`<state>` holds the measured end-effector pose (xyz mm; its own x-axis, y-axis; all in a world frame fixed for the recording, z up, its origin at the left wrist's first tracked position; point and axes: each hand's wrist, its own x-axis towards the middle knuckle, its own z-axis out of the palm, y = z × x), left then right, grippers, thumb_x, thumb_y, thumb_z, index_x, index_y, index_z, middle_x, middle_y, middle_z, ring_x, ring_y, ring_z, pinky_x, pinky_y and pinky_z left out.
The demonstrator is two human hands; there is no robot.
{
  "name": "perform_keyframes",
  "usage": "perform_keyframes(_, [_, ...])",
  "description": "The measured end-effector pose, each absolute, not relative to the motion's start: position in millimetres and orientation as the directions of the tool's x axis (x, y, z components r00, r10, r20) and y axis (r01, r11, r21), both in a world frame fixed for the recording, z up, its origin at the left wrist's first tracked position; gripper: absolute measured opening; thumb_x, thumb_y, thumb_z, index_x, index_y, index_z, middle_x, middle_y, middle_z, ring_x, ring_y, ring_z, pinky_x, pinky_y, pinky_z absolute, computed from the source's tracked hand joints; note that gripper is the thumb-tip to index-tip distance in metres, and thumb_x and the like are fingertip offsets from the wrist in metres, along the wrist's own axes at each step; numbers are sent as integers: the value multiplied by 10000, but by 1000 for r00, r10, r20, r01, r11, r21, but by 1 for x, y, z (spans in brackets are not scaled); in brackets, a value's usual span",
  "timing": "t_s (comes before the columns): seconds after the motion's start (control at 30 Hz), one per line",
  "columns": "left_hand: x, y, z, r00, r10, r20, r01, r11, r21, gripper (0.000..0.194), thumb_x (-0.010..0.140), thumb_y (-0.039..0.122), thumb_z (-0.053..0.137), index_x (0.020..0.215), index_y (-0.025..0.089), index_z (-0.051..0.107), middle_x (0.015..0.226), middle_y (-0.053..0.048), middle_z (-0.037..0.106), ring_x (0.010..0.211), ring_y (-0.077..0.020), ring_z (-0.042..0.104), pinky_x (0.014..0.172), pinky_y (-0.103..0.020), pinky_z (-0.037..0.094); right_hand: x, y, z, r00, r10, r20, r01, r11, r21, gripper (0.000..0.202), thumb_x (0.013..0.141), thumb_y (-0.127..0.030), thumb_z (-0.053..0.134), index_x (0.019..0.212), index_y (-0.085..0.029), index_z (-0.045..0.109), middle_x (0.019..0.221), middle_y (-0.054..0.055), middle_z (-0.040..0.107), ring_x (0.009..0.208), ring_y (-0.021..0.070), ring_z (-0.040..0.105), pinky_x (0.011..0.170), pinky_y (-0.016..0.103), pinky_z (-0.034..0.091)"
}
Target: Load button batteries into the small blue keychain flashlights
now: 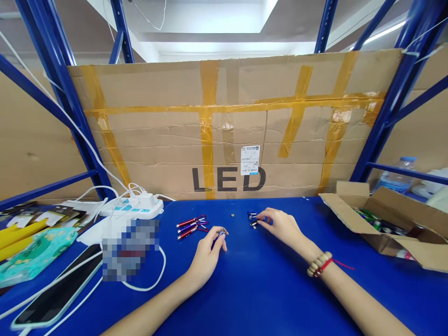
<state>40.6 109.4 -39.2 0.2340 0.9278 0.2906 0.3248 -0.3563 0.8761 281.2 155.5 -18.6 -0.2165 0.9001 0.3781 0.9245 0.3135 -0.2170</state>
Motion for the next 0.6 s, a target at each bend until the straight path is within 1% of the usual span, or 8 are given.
perform_keyframes(0.1, [41,109,-40,233,930,286,322,-351,879,260,877,386,371,935,175,513,634,4,546,617,-150,490,605,-257,344,280,155,-18,-214,910,356,929,301,-213,129,823,-232,580,905,-272,672,911,-16,639,759,123,599,533,204,356])
perform_keyframes(0.2, [41,109,-41,225,935,273,318,-335,887,238,874,388,383,962,185,472,634,17,538,581,-139,472,576,-250,342,279,154,-17,-218,913,344,932,299,-202,157,828,-226,572,950,-269,662,957,-1,633,853,151,594,578,220,402])
perform_keyframes(0.37, [42,108,-40,233,939,253,313,-319,895,213,881,380,397,977,192,428,641,27,544,571,-130,464,582,-251,351,281,154,-17,-224,909,352,935,302,-184,255,871,-164,467,1049,-252,627,1081,37,608,1027,189,550,687,260,468])
perform_keyframes(0.47, [42,107,-39,251,935,251,311,-324,894,214,888,392,389,924,191,455,634,24,544,574,-129,467,577,-249,343,284,156,-19,-230,906,355,936,306,-174,318,885,-129,398,1094,-240,611,1110,54,598,1045,193,539,741,285,484])
perform_keyframes(0.6, [44,106,-38,269,934,235,297,-312,902,253,893,405,365,860,182,479,610,22,535,552,-122,446,569,-244,336,287,160,-25,-254,901,351,933,324,-157,366,881,-95,369,1133,-230,599,1133,59,586,1047,192,534,812,300,474])
